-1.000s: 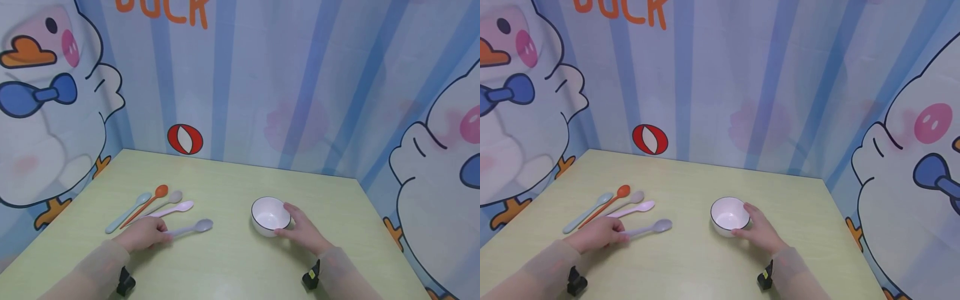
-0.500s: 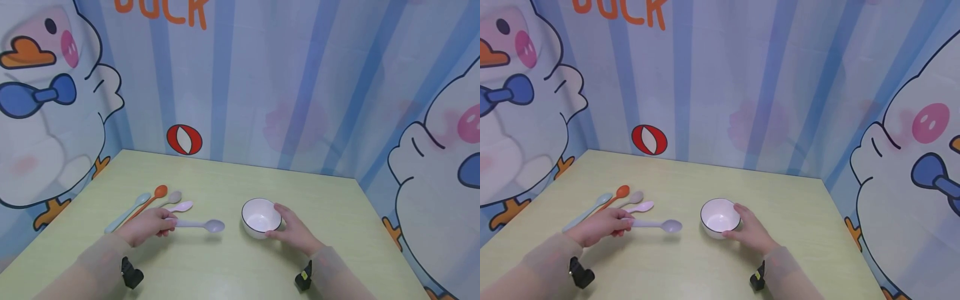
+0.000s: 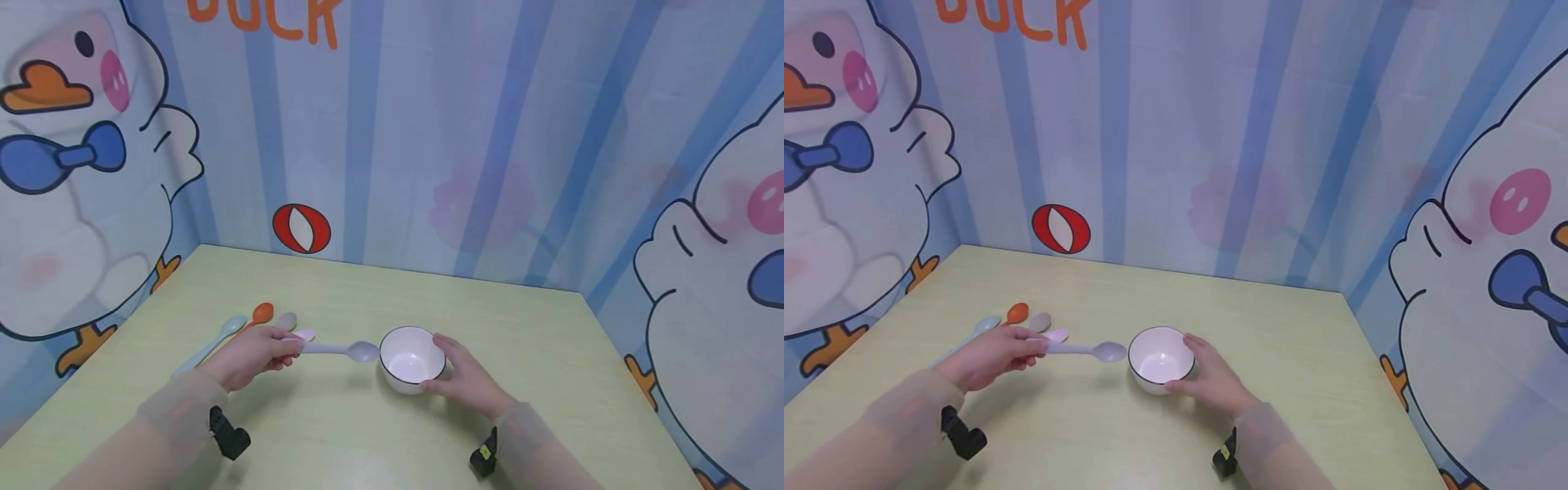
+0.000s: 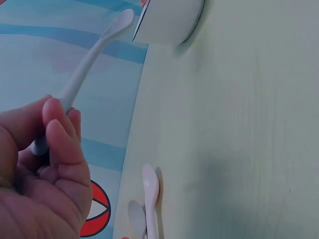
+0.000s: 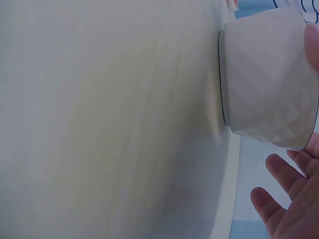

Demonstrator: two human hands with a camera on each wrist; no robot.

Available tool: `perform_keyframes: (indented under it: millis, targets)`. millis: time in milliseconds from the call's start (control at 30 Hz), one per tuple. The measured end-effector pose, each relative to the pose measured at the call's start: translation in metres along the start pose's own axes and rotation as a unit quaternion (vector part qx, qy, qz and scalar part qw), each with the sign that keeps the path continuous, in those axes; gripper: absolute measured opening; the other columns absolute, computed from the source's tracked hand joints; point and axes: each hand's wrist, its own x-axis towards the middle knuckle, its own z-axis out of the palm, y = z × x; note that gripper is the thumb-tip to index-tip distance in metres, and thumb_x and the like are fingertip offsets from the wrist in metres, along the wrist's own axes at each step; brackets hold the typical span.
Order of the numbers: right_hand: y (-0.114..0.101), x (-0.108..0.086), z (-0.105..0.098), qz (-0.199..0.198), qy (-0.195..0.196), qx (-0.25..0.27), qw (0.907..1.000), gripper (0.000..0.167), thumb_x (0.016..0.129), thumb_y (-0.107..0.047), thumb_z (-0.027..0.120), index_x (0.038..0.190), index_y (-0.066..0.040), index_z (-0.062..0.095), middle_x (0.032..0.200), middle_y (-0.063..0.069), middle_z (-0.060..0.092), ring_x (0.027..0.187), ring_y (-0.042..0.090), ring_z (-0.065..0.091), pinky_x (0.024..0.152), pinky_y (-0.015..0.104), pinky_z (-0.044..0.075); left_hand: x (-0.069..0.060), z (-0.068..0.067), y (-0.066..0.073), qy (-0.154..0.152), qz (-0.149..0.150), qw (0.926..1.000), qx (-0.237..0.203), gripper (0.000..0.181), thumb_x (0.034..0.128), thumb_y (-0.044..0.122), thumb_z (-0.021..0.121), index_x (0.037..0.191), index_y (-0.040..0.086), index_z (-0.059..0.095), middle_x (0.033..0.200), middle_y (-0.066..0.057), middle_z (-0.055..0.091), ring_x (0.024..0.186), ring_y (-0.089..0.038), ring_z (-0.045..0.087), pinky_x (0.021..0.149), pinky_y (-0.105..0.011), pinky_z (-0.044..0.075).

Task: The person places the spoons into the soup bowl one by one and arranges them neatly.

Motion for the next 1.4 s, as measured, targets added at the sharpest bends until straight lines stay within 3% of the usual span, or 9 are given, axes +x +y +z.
perform_keyframes:
  millis: [267,567,767,1000,1167,1400]
  targets:
    - [-0.004,0.003,0.007,-0.019,-0.006,-0.006,0.9998,0.097,0.073,-0.045,0.082,0.148,-0.006,0.035,0.153,0.010,0.032,0.141,0.032,0.027,0.111,0.054,0.023,0.007,0.007,0.011,0.016,0.004,0.9991,-0.040,0.031,0.0878,0.026,0.071,0.106,0.002,0.066,0.094,-0.014,0.063,0.080,-0.027,0.059,0.077,-0.033,0.050]
    - [-0.010,0.004,0.011,-0.028,-0.012,-0.007,0.9995,0.095,0.073,-0.044,0.082,0.147,-0.006,0.036,0.153,0.009,0.033,0.141,0.031,0.026,0.110,0.054,0.024,0.018,0.017,0.024,0.055,-0.019,0.9956,-0.073,0.040,0.0921,0.025,0.066,0.126,0.004,0.060,0.099,-0.012,0.066,0.078,-0.019,0.059,0.085,-0.032,0.051]
    - [-0.011,0.006,0.014,-0.033,-0.013,-0.006,0.9994,0.096,0.072,-0.043,0.082,0.147,-0.005,0.037,0.152,0.009,0.034,0.141,0.032,0.027,0.110,0.054,0.024,0.029,0.026,0.027,0.050,-0.012,0.9971,-0.056,0.039,0.0927,0.022,0.065,0.127,0.005,0.059,0.101,-0.014,0.065,0.080,-0.021,0.060,0.086,-0.034,0.051]
    - [-0.014,0.006,0.015,-0.047,-0.015,-0.004,0.9988,0.096,0.072,-0.042,0.083,0.146,-0.002,0.037,0.152,0.010,0.035,0.141,0.032,0.028,0.111,0.052,0.024,0.040,0.037,0.028,0.062,-0.007,0.9978,-0.021,0.035,0.0890,0.025,0.070,0.116,0.005,0.061,0.104,-0.017,0.065,0.088,-0.030,0.061,0.090,-0.041,0.049]
    - [-0.015,0.006,0.015,-0.052,-0.014,-0.006,0.9985,0.095,0.072,-0.041,0.083,0.145,-0.001,0.038,0.151,0.011,0.036,0.140,0.032,0.028,0.111,0.051,0.025,0.050,0.047,0.028,0.064,-0.007,0.9975,-0.030,0.038,0.0915,0.025,0.067,0.125,0.009,0.062,0.105,-0.015,0.066,0.091,-0.030,0.060,0.091,-0.041,0.048]
    - [-0.014,0.006,0.017,-0.051,-0.014,-0.006,0.9986,0.095,0.072,-0.042,0.082,0.146,-0.002,0.037,0.152,0.010,0.035,0.141,0.031,0.027,0.111,0.052,0.024,0.062,0.059,0.029,0.051,0.004,0.9987,-0.003,0.047,0.0948,0.024,0.062,0.139,0.009,0.052,0.097,-0.011,0.065,0.089,-0.028,0.059,0.088,-0.039,0.047]
